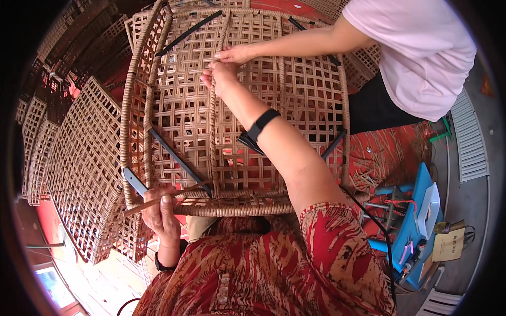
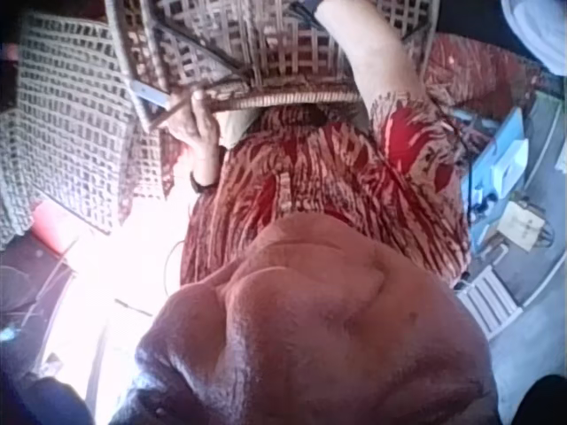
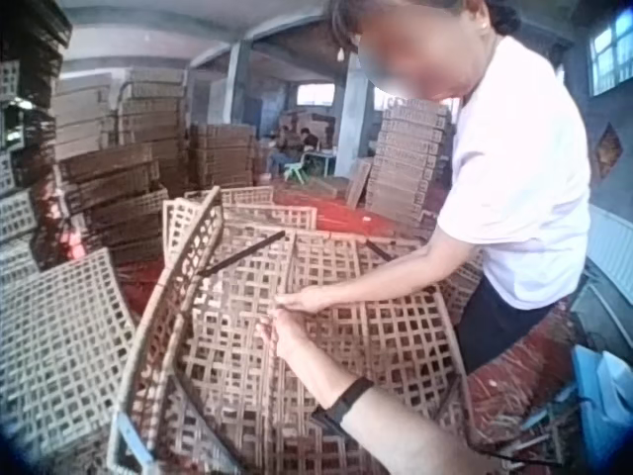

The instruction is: Weaving and stapling wicker strands onto a furniture frame.

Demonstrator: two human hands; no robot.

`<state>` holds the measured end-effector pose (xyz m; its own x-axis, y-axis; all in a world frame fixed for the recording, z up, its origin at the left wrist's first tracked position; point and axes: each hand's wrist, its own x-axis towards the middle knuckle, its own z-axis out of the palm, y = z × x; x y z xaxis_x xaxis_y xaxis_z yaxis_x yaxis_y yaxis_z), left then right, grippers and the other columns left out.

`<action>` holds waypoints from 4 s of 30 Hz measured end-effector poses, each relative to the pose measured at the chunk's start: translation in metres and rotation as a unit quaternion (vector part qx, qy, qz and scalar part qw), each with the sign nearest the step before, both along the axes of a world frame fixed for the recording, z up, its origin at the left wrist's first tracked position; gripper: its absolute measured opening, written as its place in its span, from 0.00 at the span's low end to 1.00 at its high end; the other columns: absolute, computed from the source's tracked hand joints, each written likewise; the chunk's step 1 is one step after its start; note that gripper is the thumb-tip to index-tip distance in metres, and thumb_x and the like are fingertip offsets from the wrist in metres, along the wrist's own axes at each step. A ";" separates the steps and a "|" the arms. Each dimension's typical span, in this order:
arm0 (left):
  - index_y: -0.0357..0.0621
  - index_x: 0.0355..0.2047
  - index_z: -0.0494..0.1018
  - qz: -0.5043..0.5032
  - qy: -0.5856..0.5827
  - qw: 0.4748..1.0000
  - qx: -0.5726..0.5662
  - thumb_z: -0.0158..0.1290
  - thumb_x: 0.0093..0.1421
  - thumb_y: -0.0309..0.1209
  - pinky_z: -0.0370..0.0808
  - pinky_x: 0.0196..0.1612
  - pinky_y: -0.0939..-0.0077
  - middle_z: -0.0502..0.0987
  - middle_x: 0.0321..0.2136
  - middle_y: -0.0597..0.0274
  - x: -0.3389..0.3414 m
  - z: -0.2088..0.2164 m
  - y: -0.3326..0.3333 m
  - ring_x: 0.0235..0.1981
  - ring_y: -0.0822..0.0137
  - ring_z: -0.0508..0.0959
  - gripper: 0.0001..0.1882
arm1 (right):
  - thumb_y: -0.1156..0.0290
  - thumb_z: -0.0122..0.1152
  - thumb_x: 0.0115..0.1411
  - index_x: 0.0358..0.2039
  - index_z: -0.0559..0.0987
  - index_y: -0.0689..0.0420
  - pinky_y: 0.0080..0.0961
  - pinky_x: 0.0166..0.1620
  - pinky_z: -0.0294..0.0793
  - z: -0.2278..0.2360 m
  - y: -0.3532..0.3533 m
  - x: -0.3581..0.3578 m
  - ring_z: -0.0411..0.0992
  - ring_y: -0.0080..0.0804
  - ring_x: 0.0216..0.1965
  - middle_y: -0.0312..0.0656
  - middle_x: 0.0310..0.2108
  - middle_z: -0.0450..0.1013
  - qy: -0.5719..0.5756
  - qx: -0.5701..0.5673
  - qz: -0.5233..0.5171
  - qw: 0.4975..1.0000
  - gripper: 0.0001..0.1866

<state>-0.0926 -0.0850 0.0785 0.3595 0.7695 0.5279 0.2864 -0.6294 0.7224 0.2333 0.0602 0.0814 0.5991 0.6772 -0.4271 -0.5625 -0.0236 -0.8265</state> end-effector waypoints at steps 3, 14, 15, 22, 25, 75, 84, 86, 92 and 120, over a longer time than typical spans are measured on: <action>0.40 0.28 0.77 0.011 0.015 1.000 -0.002 0.48 0.60 0.31 0.67 0.34 0.67 0.75 0.24 0.58 -0.002 0.002 -0.003 0.28 0.59 0.72 0.10 | 0.73 0.46 0.63 0.41 0.67 0.55 0.25 0.19 0.72 -0.012 0.012 0.012 0.72 0.30 0.22 0.42 0.30 0.72 0.043 0.005 0.004 0.999 0.06; 0.38 0.30 0.76 0.015 -0.029 0.999 -0.039 0.48 0.60 0.30 0.69 0.35 0.68 0.75 0.24 0.58 -0.007 0.000 -0.001 0.29 0.59 0.73 0.10 | 0.55 0.48 0.64 0.51 0.65 0.62 0.32 0.38 0.79 -0.003 -0.073 -0.040 0.73 0.36 0.39 0.49 0.41 0.71 -0.027 -0.039 0.164 0.985 0.24; 0.38 0.30 0.76 0.016 -0.028 0.999 -0.040 0.48 0.60 0.30 0.69 0.35 0.68 0.75 0.24 0.58 -0.006 -0.002 0.000 0.30 0.59 0.73 0.10 | 0.55 0.51 0.62 0.48 0.67 0.61 0.30 0.39 0.78 -0.011 -0.095 -0.061 0.73 0.33 0.36 0.45 0.38 0.72 -0.069 -0.130 0.148 0.978 0.23; 0.37 0.28 0.75 -0.005 -0.039 0.998 -0.058 0.47 0.60 0.30 0.68 0.37 0.68 0.76 0.23 0.58 -0.001 0.001 0.000 0.30 0.59 0.73 0.10 | 0.60 0.49 0.64 0.40 0.72 0.58 0.30 0.36 0.75 -0.060 -0.167 -0.127 0.73 0.31 0.30 0.37 0.27 0.72 0.134 -0.095 0.250 0.954 0.14; 0.37 0.28 0.75 -0.006 -0.030 0.999 -0.039 0.47 0.60 0.29 0.68 0.37 0.68 0.76 0.24 0.58 -0.001 0.002 0.003 0.29 0.59 0.73 0.10 | 0.62 0.49 0.64 0.37 0.72 0.58 0.34 0.34 0.74 -0.065 -0.147 -0.110 0.67 0.29 0.23 0.35 0.21 0.67 0.201 -0.029 0.186 0.961 0.12; 0.35 0.30 0.76 -0.020 -0.059 0.997 -0.048 0.48 0.60 0.28 0.70 0.35 0.72 0.78 0.26 0.58 0.002 -0.004 -0.002 0.26 0.65 0.74 0.09 | 0.63 0.39 0.68 0.44 0.67 0.62 0.26 0.29 0.79 -0.023 -0.070 -0.023 0.76 0.36 0.32 0.49 0.33 0.74 -0.026 -0.009 0.200 0.979 0.15; 0.34 0.31 0.76 -0.036 -0.092 0.994 -0.044 0.49 0.61 0.28 0.70 0.29 0.77 0.78 0.27 0.57 0.002 -0.009 -0.002 0.22 0.68 0.73 0.09 | 0.57 0.44 0.66 0.39 0.71 0.60 0.45 0.51 0.69 -0.008 -0.034 0.031 0.74 0.42 0.36 0.44 0.32 0.74 0.095 0.042 0.109 0.989 0.18; 0.34 0.31 0.76 -0.030 -0.085 0.995 -0.038 0.49 0.61 0.28 0.70 0.29 0.76 0.78 0.27 0.57 0.005 -0.010 0.002 0.22 0.68 0.73 0.09 | 0.58 0.45 0.66 0.38 0.72 0.60 0.42 0.49 0.71 -0.001 -0.049 0.024 0.74 0.40 0.36 0.44 0.32 0.74 0.051 0.053 0.119 0.990 0.17; 0.36 0.29 0.76 -0.009 -0.050 0.999 -0.018 0.49 0.61 0.30 0.70 0.33 0.74 0.78 0.26 0.59 0.000 -0.005 0.003 0.29 0.64 0.74 0.10 | 0.67 0.58 0.59 0.45 0.73 0.60 0.33 0.47 0.74 -0.028 -0.150 -0.066 0.72 0.34 0.44 0.45 0.45 0.72 -0.029 -0.120 0.415 0.901 0.16; 0.33 0.27 0.76 -0.012 -0.059 0.997 -0.055 0.45 0.58 0.27 0.69 0.40 0.64 0.77 0.25 0.52 0.002 -0.014 0.000 0.30 0.56 0.74 0.12 | 0.69 0.62 0.57 0.34 0.74 0.60 0.21 0.26 0.76 -0.032 -0.128 -0.047 0.78 0.30 0.29 0.43 0.28 0.77 -0.090 -0.046 0.243 0.965 0.10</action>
<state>-0.0902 -0.0850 0.0647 0.3195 0.8169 0.4803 0.1813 -0.5502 0.8151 0.1861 -0.0673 0.0495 0.2907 0.8608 -0.4178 -0.3130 -0.3271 -0.8916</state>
